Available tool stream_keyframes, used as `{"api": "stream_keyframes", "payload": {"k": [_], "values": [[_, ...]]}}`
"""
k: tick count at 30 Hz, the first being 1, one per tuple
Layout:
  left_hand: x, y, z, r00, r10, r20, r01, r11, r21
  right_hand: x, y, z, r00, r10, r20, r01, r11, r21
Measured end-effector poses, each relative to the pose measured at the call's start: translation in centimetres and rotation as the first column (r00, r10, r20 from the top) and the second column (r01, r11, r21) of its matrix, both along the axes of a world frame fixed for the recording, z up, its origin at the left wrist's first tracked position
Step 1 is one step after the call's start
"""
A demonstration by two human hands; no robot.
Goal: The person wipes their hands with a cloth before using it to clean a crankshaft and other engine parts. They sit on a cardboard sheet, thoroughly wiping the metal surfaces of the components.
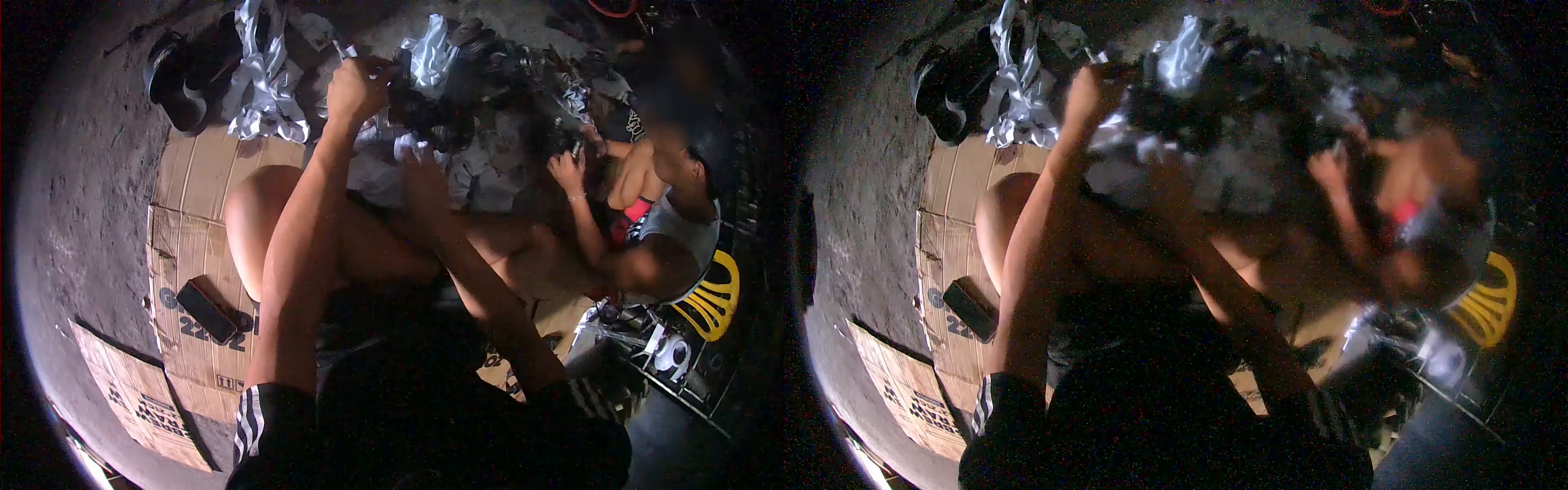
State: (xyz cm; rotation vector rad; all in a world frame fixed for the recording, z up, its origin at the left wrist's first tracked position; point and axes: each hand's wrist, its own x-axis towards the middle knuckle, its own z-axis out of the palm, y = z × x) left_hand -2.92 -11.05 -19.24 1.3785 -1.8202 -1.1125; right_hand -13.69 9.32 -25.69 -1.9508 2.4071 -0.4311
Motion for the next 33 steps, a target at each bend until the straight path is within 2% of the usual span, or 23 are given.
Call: {"api": "stream_keyframes", "payload": {"k": [1, 2, 3, 4, 5, 7, 9, 10, 13, 14, 15, 16, 17, 19, 20, 22, 23, 25, 26, 28, 29, 31, 33], "values": [[-0.1, -0.4, -0.7, 1.000, -0.025, -0.017, 0.025, 1.000, -0.007, -0.2, 0.3, -0.5, 0.989, -0.149, -0.024, 0.151, 0.980, 0.132], [-0.2, -0.3, -0.7, 1.000, -0.023, -0.021, 0.023, 1.000, -0.006, -0.5, -0.4, 1.2, 0.989, -0.147, -0.028, 0.149, 0.980, 0.132], [-0.2, 0.1, -0.6, 1.000, 0.012, -0.013, -0.012, 1.000, 0.010, -0.8, -2.0, 4.8, 0.934, -0.100, 0.342, 0.122, 0.992, -0.042], [-0.3, 0.6, -0.4, 0.999, 0.043, -0.003, -0.043, 0.999, 0.028, -1.0, -3.6, 8.3, 0.756, 0.016, 0.654, 0.162, 0.964, -0.211], [-0.3, 1.0, -0.3, 0.999, 0.037, -0.002, -0.037, 0.999, 0.033, -1.3, -5.1, 10.3, 0.968, 0.086, 0.236, -0.012, 0.954, -0.298], [-0.2, 1.0, 0.5, 0.999, 0.043, -0.022, -0.043, 0.999, 0.031, -1.5, -8.2, 10.9, 0.877, 0.029, 0.480, 0.103, 0.963, -0.247], [-0.3, 1.1, 0.7, 0.999, 0.037, -0.013, -0.036, 0.998, 0.046, -3.4, -8.6, 3.4, 0.883, -0.027, 0.469, 0.065, 0.996, -0.066], [-0.2, 1.2, 0.6, 0.998, 0.027, -0.048, -0.026, 0.999, 0.028, -1.2, -8.1, 5.9, 0.986, -0.069, 0.150, 0.031, 0.970, 0.243], [-0.1, 0.8, 0.0, 0.997, 0.069, -0.038, -0.068, 0.998, 0.008, 1.3, -3.7, 3.6, 0.995, -0.006, 0.098, -0.005, 0.994, 0.113], [0.0, 0.6, 0.0, 0.996, 0.061, -0.067, -0.057, 0.997, 0.059, 2.3, -2.3, 3.8, 0.994, 0.006, 0.108, -0.018, 0.994, 0.111], [0.0, 0.5, 0.0, 0.994, 0.044, -0.099, -0.033, 0.993, 0.109, 3.6, -1.1, 5.4, 0.996, -0.016, 0.083, 0.000, 0.981, 0.193], [0.0, 0.2, -0.3, 0.995, 0.042, -0.093, -0.033, 0.994, 0.103, 4.3, -0.6, 6.7, 0.998, -0.038, 0.053, 0.022, 0.963, 0.269], [0.0, -0.1, -0.7, 0.991, 0.020, -0.136, -0.012, 0.998, 0.060, 4.3, -0.7, 7.3, 0.998, -0.037, 0.056, 0.021, 0.965, 0.261], [-0.2, 0.0, -1.0, 0.985, -0.004, -0.175, 0.009, 1.000, 0.027, 3.9, 0.1, 8.0, 0.987, -0.033, 0.159, 0.026, 0.999, 0.044], [-0.2, 0.2, -0.8, 0.990, 0.027, -0.141, -0.022, 0.999, 0.035, 3.7, 0.5, 7.8, 0.986, -0.035, 0.162, 0.027, 0.998, 0.051], [-0.1, 0.6, -0.3, 0.993, 0.054, -0.105, -0.050, 0.998, 0.040, 3.1, 0.4, 7.2, 0.974, 0.185, 0.127, -0.183, 0.983, -0.029], [-0.1, 0.6, 0.0, 0.997, 0.050, -0.050, -0.048, 0.998, 0.039, 3.8, -0.4, 7.5, 0.975, 0.185, 0.125, -0.183, 0.983, -0.033], [-0.1, 0.7, 0.4, 0.999, 0.049, -0.001, -0.049, 0.998, 0.039, 5.9, -2.4, 7.5, 0.985, 0.003, 0.175, -0.053, 0.958, 0.282], [-0.1, 0.7, 0.5, 0.997, 0.055, 0.053, -0.057, 0.997, 0.050, 5.7, -2.6, 5.7, 0.985, 0.008, 0.171, -0.057, 0.957, 0.283], [0.2, 0.9, 0.6, 0.992, 0.066, 0.109, -0.073, 0.995, 0.065, 5.8, -2.6, 2.0, 0.997, 0.074, 0.013, -0.075, 0.994, 0.074], [0.4, 1.4, 1.0, 0.997, 0.054, 0.046, -0.055, 0.998, 0.031, 6.6, -3.2, 4.4, 0.997, 0.080, 0.015, -0.081, 0.994, 0.077], [0.4, 2.1, 1.2, 0.999, 0.042, -0.010, -0.042, 0.999, 0.002, 8.3, -3.9, 9.5, 0.971, -0.095, 0.219, 0.017, 0.943, 0.331], [0.0, 1.6, 1.0, 0.999, 0.023, -0.033, -0.021, 0.998, 0.057, 8.2, -3.2, 12.0, 0.975, -0.105, 0.196, 0.035, 0.943, 0.332]]}}
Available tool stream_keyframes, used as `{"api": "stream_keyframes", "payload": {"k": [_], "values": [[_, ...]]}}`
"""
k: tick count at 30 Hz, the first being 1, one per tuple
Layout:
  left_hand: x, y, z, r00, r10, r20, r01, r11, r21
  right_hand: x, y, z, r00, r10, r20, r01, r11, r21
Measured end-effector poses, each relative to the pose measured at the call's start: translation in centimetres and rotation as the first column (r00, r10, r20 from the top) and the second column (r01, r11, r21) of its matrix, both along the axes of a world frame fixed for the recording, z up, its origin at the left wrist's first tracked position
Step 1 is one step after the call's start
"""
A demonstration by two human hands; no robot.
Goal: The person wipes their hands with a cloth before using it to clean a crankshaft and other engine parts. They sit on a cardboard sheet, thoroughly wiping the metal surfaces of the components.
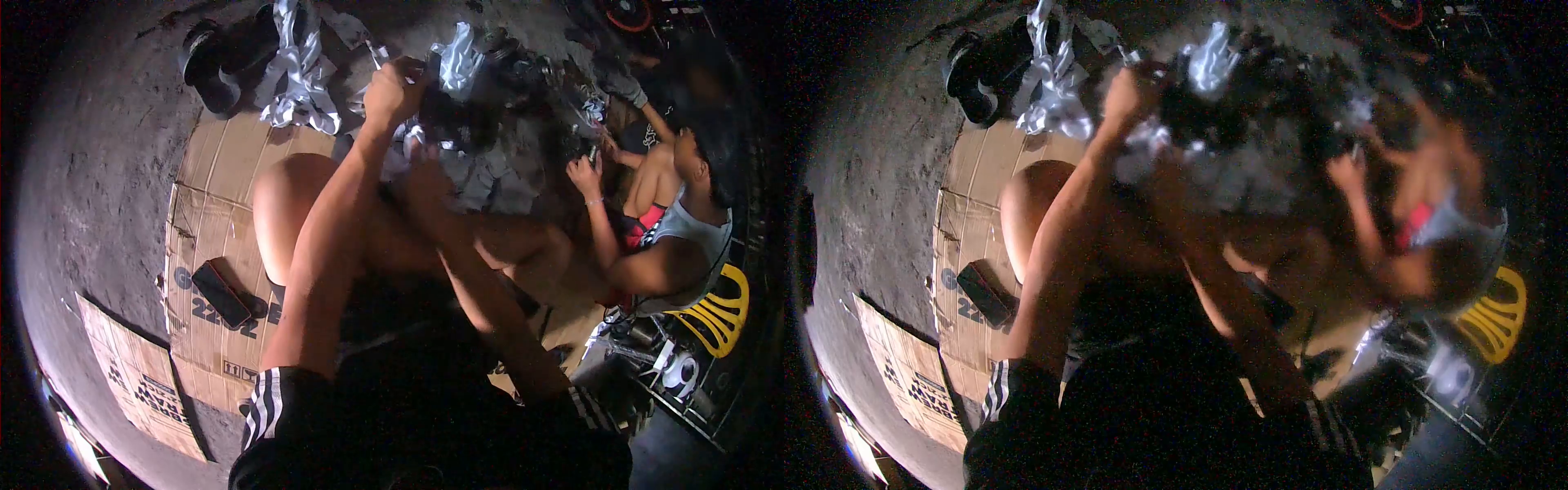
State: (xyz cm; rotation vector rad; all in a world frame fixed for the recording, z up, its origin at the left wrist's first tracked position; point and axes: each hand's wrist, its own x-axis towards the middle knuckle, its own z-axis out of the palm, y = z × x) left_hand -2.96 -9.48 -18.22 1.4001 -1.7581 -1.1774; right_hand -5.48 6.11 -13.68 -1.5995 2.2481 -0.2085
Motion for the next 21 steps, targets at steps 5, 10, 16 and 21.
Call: {"api": "stream_keyframes", "payload": {"k": [5, 10, 16, 21], "values": [[-0.3, -0.1, -0.3, 0.999, 0.034, 0.019, -0.034, 0.999, 0.006, -2.4, 3.0, 1.9, 0.994, -0.053, -0.100, 0.059, 0.996, 0.060], [-0.7, -0.9, -2.1, 0.998, -0.040, -0.056, 0.037, 0.997, -0.064, -2.6, 1.9, -0.8, 0.973, 0.202, -0.112, -0.201, 0.979, 0.020], [-0.6, 0.0, -0.5, 1.000, 0.005, -0.006, -0.005, 1.000, 0.022, -3.7, 3.4, -4.7, 0.970, 0.168, -0.174, -0.202, 0.959, -0.199], [-0.6, -0.1, -0.5, 0.999, -0.018, -0.032, 0.019, 1.000, 0.025, -2.6, 0.6, -0.8, 0.982, 0.031, -0.184, -0.001, 0.987, 0.160]]}}
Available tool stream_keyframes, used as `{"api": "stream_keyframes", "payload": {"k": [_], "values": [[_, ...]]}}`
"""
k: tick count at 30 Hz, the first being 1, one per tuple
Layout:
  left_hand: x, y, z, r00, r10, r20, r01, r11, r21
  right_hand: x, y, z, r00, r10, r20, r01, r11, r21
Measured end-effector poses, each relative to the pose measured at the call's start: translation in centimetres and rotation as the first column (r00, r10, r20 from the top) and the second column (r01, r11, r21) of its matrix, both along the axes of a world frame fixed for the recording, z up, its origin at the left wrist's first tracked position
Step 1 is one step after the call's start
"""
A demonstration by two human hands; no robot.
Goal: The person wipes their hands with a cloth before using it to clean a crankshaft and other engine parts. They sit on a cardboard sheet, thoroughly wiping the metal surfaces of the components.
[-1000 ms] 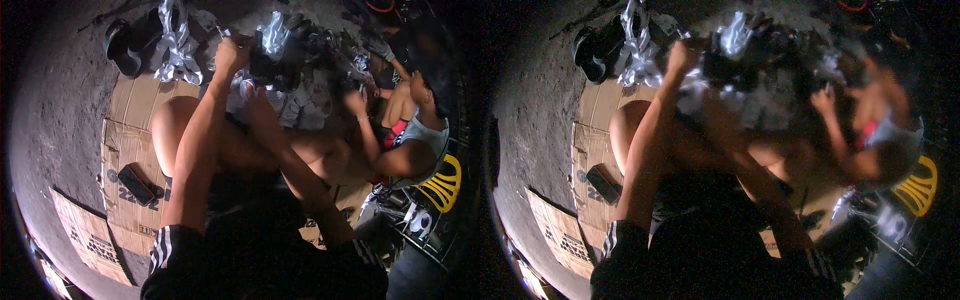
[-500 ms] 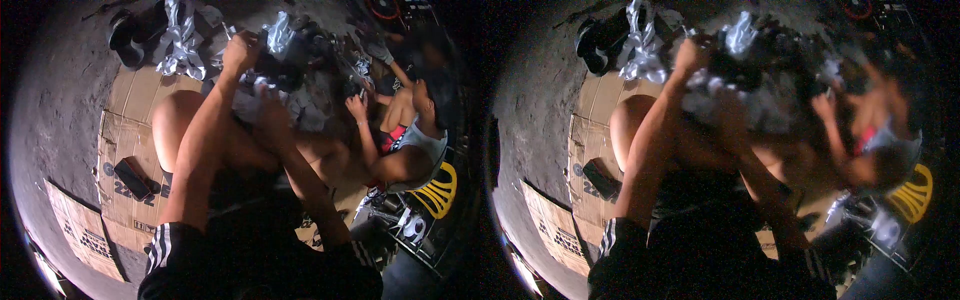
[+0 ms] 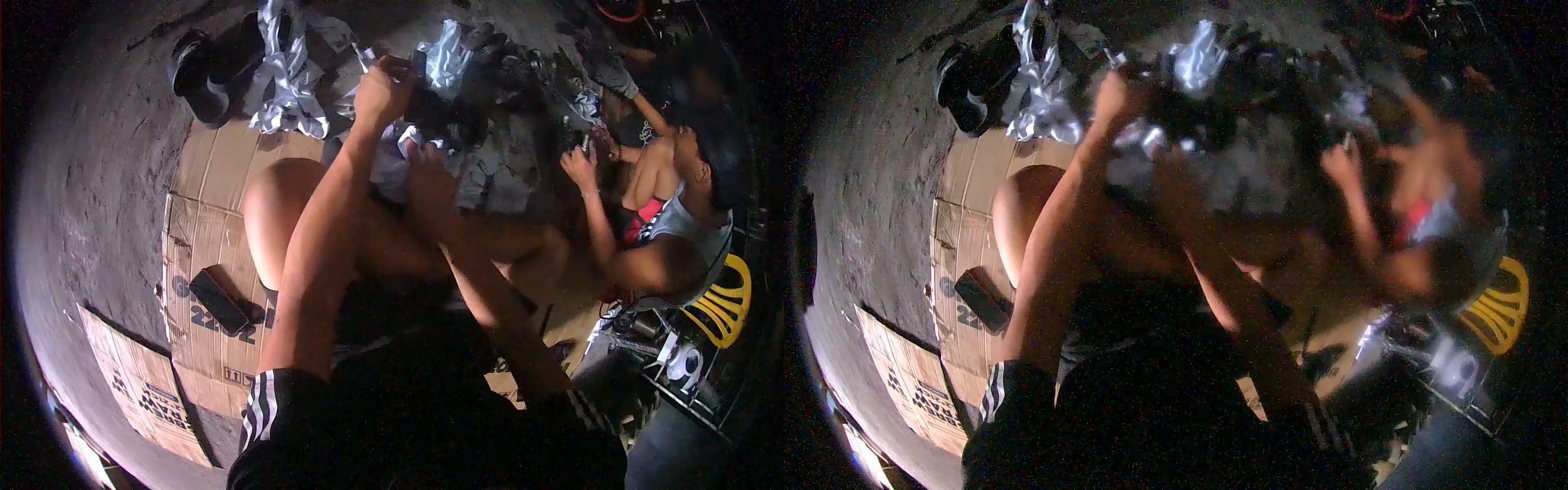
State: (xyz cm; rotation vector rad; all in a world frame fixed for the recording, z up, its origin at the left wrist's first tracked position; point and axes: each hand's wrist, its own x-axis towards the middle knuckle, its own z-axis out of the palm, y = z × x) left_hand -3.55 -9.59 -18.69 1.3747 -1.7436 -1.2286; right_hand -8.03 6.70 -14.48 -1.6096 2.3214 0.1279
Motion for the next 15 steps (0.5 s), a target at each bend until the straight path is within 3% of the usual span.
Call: {"api": "stream_keyframes", "payload": {"k": [1, 2, 3, 4, 5, 6, 7, 8, 10, 11, 13, 15], "values": [[-0.2, 0.0, 0.0, 1.000, -0.005, -0.006, 0.005, 1.000, 0.001, -0.6, -0.4, 1.0, 0.995, -0.068, 0.080, 0.052, 0.982, 0.182], [-0.2, 0.1, 0.0, 1.000, 0.005, 0.007, -0.005, 1.000, 0.010, -2.0, 0.6, -1.4, 0.995, -0.068, 0.075, 0.054, 0.981, 0.184], [-0.1, 0.1, 0.0, 1.000, 0.021, 0.021, -0.021, 1.000, 0.017, -4.1, 2.3, -5.9, 0.974, 0.121, -0.189, -0.123, 0.992, -0.002], [0.0, 0.3, 0.6, 0.999, 0.028, 0.019, -0.029, 0.999, 0.032, -5.2, 3.0, -8.4, 0.851, 0.245, -0.464, -0.341, 0.930, -0.135], [0.0, 0.1, -0.2, 0.999, 0.035, 0.018, -0.035, 0.999, 0.031, -4.8, 3.1, -8.2, 0.849, 0.250, -0.465, -0.347, 0.928, -0.135], [-0.1, -0.1, -0.9, 1.000, 0.016, 0.003, -0.016, 1.000, -0.004, -4.0, 3.7, -8.0, 0.987, 0.072, -0.147, -0.102, 0.972, -0.213], [-0.2, -0.5, -1.3, 1.000, 0.001, -0.012, -0.002, 0.999, -0.044, -3.3, 3.6, -7.6, 0.975, -0.113, 0.193, 0.154, 0.966, -0.207], [-0.2, -0.6, -1.1, 1.000, 0.007, -0.012, -0.007, 0.999, -0.045, -2.7, 3.0, -6.1, 0.975, -0.108, 0.194, 0.148, 0.967, -0.209], [-0.2, -0.2, -0.5, 0.999, 0.022, 0.035, -0.021, 0.999, -0.033, -1.4, 1.8, -2.3, 0.961, -0.135, 0.243, 0.224, 0.895, -0.386], [0.0, 0.1, 0.0, 0.999, 0.015, 0.038, -0.014, 0.999, -0.029, -2.5, 1.4, -3.6, 0.959, -0.143, 0.245, 0.231, 0.895, -0.382], [0.0, 0.3, 0.8, 0.999, 0.031, 0.016, -0.031, 0.999, -0.004, -6.9, -2.1, -8.7, 0.989, 0.135, 0.059, -0.064, 0.754, -0.654], [-0.3, -0.1, -0.3, 1.000, -0.002, 0.018, 0.003, 1.000, -0.030, -10.3, -6.6, -15.6, 0.885, -0.102, 0.455, 0.341, 0.807, -0.482]]}}
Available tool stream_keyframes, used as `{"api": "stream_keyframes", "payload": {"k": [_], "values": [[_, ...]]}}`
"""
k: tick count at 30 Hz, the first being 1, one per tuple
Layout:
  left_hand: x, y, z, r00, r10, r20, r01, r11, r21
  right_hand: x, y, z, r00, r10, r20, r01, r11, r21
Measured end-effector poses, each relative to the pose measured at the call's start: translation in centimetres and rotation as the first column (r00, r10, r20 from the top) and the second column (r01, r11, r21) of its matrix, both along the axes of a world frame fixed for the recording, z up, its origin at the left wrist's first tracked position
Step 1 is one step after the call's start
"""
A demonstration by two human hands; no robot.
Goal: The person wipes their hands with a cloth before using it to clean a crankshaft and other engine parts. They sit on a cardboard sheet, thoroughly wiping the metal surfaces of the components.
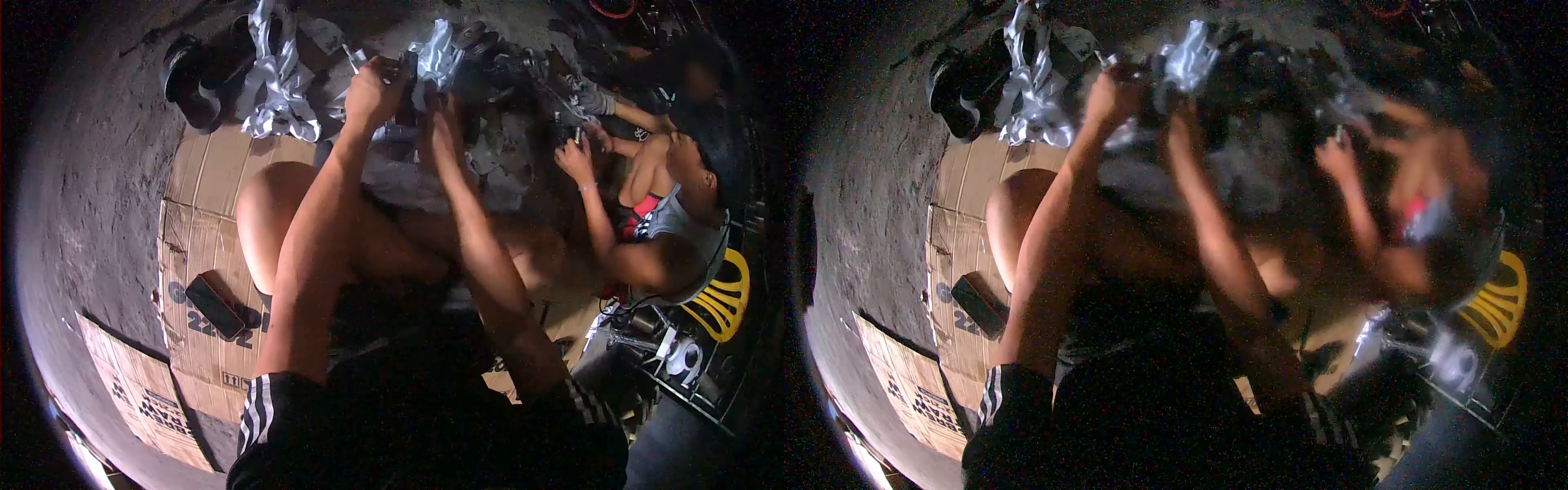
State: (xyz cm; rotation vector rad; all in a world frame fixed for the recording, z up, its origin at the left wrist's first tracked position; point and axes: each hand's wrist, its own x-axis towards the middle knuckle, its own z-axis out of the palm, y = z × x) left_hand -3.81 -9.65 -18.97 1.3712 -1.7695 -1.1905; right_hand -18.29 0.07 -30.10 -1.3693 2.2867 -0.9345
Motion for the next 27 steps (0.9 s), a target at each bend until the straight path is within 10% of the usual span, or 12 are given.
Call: {"api": "stream_keyframes", "payload": {"k": [4, 10, 13, 15, 17, 22, 27], "values": [[0.2, -0.1, 0.2, 1.000, 0.025, 0.008, -0.025, 1.000, -0.003, 4.6, -1.7, 15.5, 0.898, 0.399, -0.185, -0.172, 0.705, 0.688], [0.7, -2.3, -1.0, 0.995, -0.094, 0.023, 0.094, 0.995, 0.016, 5.0, 5.7, 13.8, 0.890, 0.406, -0.208, -0.199, 0.755, 0.625], [1.7, -4.6, -1.7, 0.963, 0.198, -0.182, -0.223, 0.966, -0.132, 4.0, 7.3, 15.0, 0.955, 0.178, 0.236, -0.263, 0.878, 0.400], [3.7, -5.2, 2.9, 0.743, 0.295, -0.601, -0.338, 0.940, 0.043, 5.2, 6.1, 15.9, 0.973, 0.208, -0.096, -0.225, 0.946, -0.234], [6.0, -3.8, 7.7, 0.555, 0.330, -0.763, -0.360, 0.923, 0.137, 5.9, 4.3, 14.5, 0.947, 0.248, -0.203, -0.275, 0.954, -0.117], [10.1, -1.8, 11.2, 0.515, 0.401, -0.758, -0.333, 0.908, 0.253, 7.3, -0.3, 13.5, 0.848, 0.183, -0.497, -0.242, 0.968, -0.058], [10.5, -1.7, 11.4, 0.472, 0.429, -0.770, -0.196, 0.903, 0.382, 5.5, -0.4, 15.7, 0.867, 0.350, -0.355, -0.401, 0.913, -0.078]]}}
